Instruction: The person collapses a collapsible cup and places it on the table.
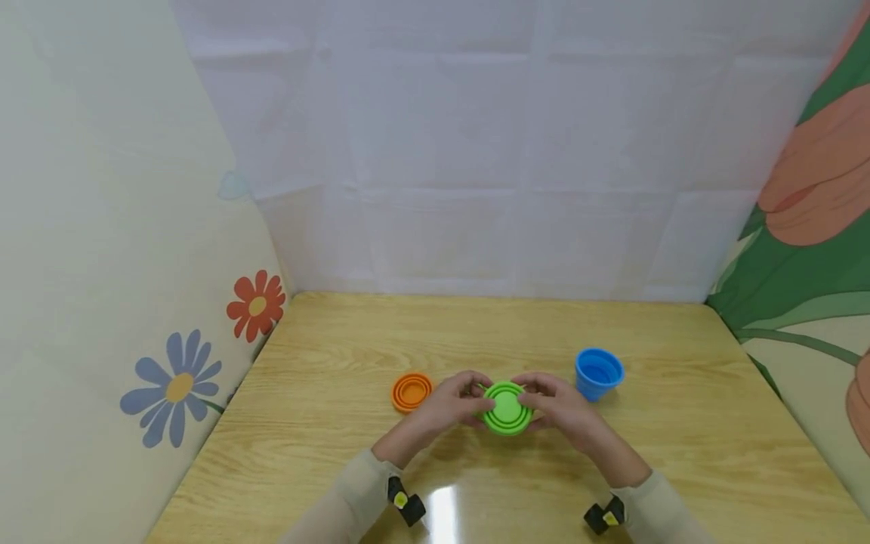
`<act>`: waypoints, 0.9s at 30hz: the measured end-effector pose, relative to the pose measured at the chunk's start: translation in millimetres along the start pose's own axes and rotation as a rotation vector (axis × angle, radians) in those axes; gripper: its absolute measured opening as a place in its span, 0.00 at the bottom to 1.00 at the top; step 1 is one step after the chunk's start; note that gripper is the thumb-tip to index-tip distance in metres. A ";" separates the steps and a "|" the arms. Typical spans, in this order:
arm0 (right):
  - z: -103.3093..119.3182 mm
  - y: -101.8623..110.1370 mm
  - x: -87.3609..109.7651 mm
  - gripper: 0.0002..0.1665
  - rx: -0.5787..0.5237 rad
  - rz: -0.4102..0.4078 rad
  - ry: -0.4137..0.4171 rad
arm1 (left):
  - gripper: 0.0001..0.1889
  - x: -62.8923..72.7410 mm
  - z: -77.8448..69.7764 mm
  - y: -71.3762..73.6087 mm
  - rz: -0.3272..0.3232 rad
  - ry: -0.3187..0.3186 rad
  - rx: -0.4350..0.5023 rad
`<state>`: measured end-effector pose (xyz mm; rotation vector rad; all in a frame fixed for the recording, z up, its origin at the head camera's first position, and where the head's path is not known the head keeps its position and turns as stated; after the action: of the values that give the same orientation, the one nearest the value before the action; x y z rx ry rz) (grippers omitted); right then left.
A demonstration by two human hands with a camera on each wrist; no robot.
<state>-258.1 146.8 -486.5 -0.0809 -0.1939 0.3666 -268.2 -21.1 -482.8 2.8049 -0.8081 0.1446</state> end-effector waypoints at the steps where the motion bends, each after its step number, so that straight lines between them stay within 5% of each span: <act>1: 0.2 0.1 0.4 0.25 0.000 0.001 0.001 | 0.22 -0.3 0.2 -0.2 0.000 -0.003 0.003; 17: -0.8 9.8 2.5 0.29 -0.019 -0.026 -0.010 | 0.21 -6.4 -4.9 -4.3 -0.021 -0.044 0.025; 27: -0.8 19.0 5.6 0.33 -0.036 -0.074 -0.020 | 0.21 -9.7 -13.4 -0.4 -0.094 -0.112 -0.041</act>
<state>-259.4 166.5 -488.5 -0.1052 -0.2223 0.2906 -276.6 -12.6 -471.4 2.8265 -0.6930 -0.0444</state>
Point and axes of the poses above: each hand's wrist, its own x-axis away from the middle knuckle, its own y-axis out of the back of the hand, z = x × y, the point moved 8 cm from there along -x, towards the middle knuckle, and after that the axes turned 8 degrees about -x, right-handed, at the moved point
